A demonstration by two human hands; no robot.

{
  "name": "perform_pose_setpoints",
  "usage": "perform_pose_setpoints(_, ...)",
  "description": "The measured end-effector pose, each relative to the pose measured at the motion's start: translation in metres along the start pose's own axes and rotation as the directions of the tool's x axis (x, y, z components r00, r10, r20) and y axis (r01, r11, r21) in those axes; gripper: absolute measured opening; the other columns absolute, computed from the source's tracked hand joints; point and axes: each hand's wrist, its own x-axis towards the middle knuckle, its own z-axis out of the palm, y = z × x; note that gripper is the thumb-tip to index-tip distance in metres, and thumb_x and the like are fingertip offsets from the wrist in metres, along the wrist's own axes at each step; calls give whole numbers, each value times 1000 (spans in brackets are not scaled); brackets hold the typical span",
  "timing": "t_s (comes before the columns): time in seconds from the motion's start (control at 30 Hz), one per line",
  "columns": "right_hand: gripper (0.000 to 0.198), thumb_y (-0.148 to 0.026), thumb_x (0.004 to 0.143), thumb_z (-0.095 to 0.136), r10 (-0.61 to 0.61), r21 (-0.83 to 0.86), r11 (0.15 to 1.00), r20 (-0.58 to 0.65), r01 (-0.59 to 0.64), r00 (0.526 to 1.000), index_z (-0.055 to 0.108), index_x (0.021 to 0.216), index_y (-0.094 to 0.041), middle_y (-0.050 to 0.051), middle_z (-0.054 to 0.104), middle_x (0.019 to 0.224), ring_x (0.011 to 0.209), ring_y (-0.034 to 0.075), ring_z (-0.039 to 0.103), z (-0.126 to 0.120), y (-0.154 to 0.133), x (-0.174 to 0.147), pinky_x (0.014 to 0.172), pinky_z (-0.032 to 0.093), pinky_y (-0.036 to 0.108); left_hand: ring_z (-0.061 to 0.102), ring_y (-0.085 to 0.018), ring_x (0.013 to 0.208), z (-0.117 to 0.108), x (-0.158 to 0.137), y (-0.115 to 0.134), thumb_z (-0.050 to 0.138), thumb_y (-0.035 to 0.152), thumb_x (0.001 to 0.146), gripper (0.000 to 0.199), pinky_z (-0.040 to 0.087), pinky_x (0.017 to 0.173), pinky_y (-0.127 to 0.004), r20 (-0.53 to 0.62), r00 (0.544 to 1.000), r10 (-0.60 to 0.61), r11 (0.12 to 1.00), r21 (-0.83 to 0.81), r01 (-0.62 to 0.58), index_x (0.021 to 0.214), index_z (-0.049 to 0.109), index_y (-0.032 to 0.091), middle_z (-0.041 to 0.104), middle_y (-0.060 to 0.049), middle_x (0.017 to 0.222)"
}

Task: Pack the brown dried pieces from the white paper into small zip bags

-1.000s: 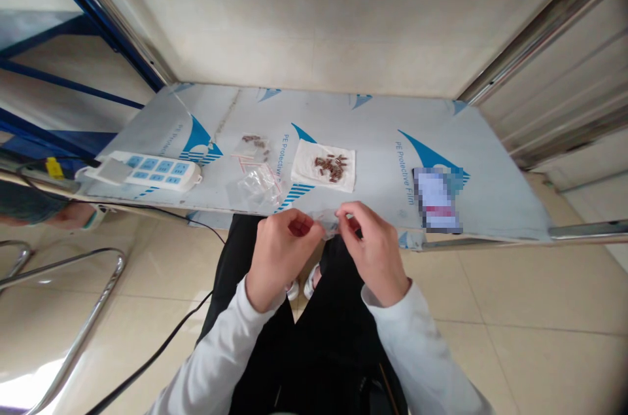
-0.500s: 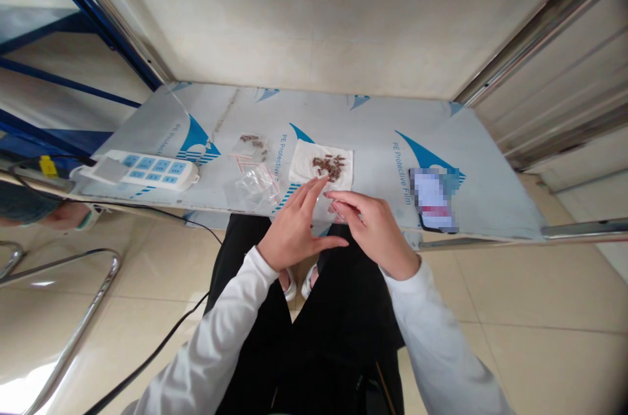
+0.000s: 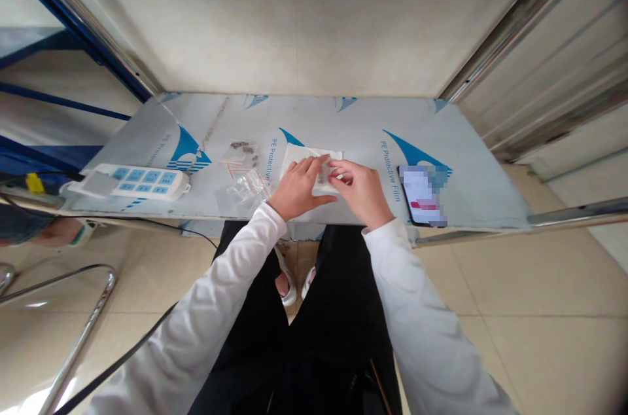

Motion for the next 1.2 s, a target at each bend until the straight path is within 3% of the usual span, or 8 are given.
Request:
perform_pose_setpoints(0.07,24,-17,82,57,-14,35,999,-11,15,1000,74,98,-19,5,76,89,71,17,69,3,4,6,75,53,30,58,-30,109,1,4,-4,64,55,79,76,42,89,-40,-28,999,-18,1000,16,18,137,38,14,61,-15,117)
perform_pose_setpoints(0.17,27,-19,85,51,-25,49,998,5,25,1000,76,95,-21,4,76,93,77,18,70,6,11,11,78,53,30,59,-27,107,0,7,-9,62,50,83,60,41,89,-37,-46,999,-3,999,32,5,131,47,17,63,-12,114)
perform_pose_setpoints(0.33,31,-31,82,60,32,68,997,-55,-28,998,72,107,-19,6,75,96,74,17,66,4,17,5,72,53,29,58,-29,106,-8,11,-21,62,42,84,50,38,88,-38,-20,1000,-19,992,126,21,127,53,19,64,-12,113)
perform_pose_setpoints(0.47,37,-38,86,55,131,122,986,-167,-111,977,70,109,-14,11,73,97,78,19,66,3,23,-21,68,53,29,56,-33,105,-8,34,-37,68,30,78,47,35,89,-45,96,994,-48,958,285,19,123,59,19,66,-14,107)
perform_pose_setpoints(0.67,37,-40,88,51,202,149,972,-142,-181,969,70,106,-14,12,73,98,83,21,67,14,30,-63,70,55,33,52,-32,107,11,76,-53,61,17,78,21,26,98,-49,341,940,-1,880,446,-161,96,69,18,70,-12,97)
perform_pose_setpoints(0.9,32,-37,88,52,248,151,961,-98,-232,964,70,105,-16,11,74,97,83,20,68,22,24,-87,73,57,35,49,-31,111,25,96,-59,61,14,67,11,18,104,-50,464,880,99,883,366,-292,71,69,19,71,-11,89)
perform_pose_setpoints(1.03,32,-36,88,51,263,143,958,-75,-250,962,70,105,-16,11,74,98,85,21,69,23,23,-89,76,57,36,48,-29,111,27,100,-57,63,8,61,12,18,105,-46,475,871,125,892,330,-308,58,64,20,70,-9,83)
perform_pose_setpoints(1.2,32,-36,89,51,259,138,958,-53,-250,964,69,106,-16,11,74,99,85,21,69,24,22,-89,78,56,37,48,-28,111,24,104,-53,64,8,64,18,19,105,-45,470,870,148,915,269,-301,53,62,23,67,-8,77)
